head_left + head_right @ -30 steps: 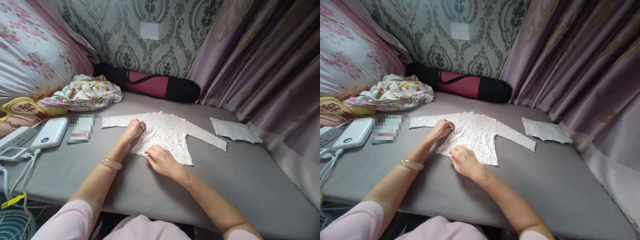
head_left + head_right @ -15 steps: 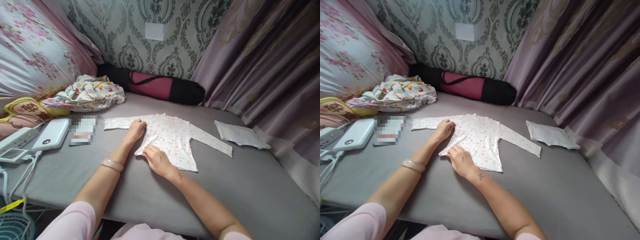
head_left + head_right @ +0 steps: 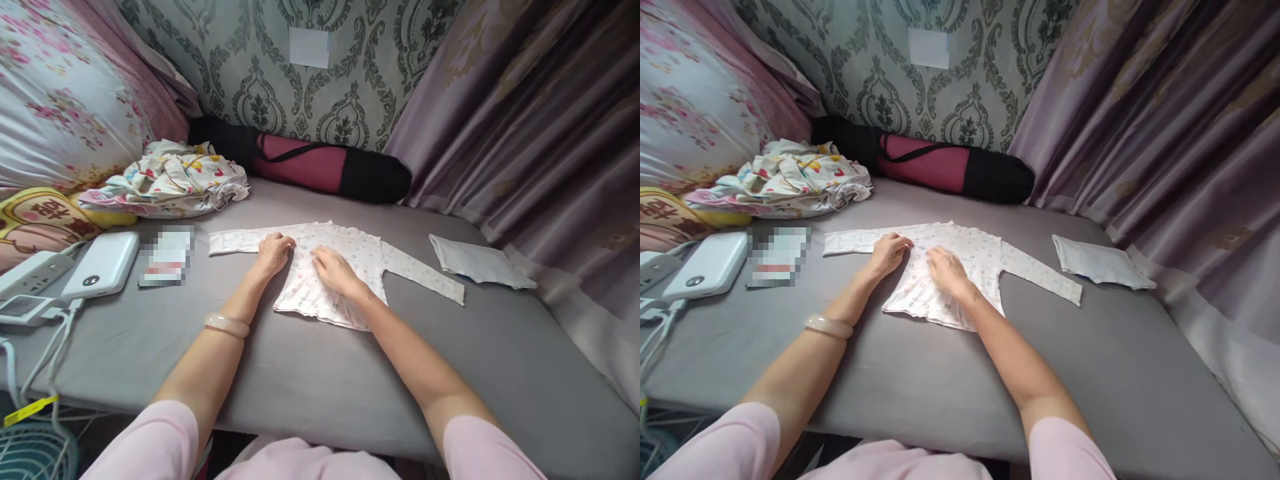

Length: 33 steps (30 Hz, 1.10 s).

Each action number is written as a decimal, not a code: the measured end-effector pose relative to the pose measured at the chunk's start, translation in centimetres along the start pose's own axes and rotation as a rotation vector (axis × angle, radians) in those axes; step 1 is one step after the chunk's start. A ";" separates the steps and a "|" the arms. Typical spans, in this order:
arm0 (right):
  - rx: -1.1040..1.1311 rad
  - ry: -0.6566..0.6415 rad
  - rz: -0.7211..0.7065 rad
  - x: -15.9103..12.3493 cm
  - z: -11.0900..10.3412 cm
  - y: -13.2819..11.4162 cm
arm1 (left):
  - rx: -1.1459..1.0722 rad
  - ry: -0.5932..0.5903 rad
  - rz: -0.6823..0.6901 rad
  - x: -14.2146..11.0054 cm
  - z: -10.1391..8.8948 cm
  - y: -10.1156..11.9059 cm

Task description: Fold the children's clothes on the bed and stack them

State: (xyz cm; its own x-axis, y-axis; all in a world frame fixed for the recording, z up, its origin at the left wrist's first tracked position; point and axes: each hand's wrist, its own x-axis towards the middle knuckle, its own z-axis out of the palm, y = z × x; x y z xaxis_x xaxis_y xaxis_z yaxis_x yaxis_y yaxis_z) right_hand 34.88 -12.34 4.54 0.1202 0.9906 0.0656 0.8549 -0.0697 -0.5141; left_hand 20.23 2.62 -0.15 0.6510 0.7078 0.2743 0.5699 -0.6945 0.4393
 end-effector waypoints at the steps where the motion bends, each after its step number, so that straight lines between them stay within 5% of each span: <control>1: -0.074 0.036 0.070 0.9 0.3 0.6 | -0.010 0.002 -0.003 0.0 0.0 0.0; 5: -0.200 -0.045 0.192 2.2 2.0 1.2 | -0.035 -0.004 -0.029 0.0 -0.1 -0.1; 16: -0.160 -0.304 -0.096 -2.9 3.3 -4.2 | -0.022 0.011 -0.027 -0.1 -0.4 0.1; 24: -0.055 -0.354 -0.283 -7.0 4.1 -7.8 | 0.028 -0.010 -0.031 -0.2 -0.3 -0.3; 30: 0.389 -0.656 -0.398 -7.5 0.0 -6.7 | 0.017 0.048 0.025 -0.5 -1.0 0.4; 31: 0.506 -0.637 -0.352 -7.1 -1.1 -5.5 | 0.005 0.062 0.062 -0.6 -1.3 1.0; 33: 0.633 -0.385 -0.205 -6.4 -3.5 -2.1 | -0.030 0.079 0.173 -0.9 -1.8 2.7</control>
State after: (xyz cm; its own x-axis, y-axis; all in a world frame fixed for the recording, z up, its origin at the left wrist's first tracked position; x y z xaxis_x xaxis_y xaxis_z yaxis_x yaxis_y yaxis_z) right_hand 34.04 -18.97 8.21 -0.2926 0.9558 -0.0304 0.3749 0.0854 -0.9231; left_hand 20.26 0.34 2.35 0.6961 0.5869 0.4136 0.4367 -0.8033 0.4049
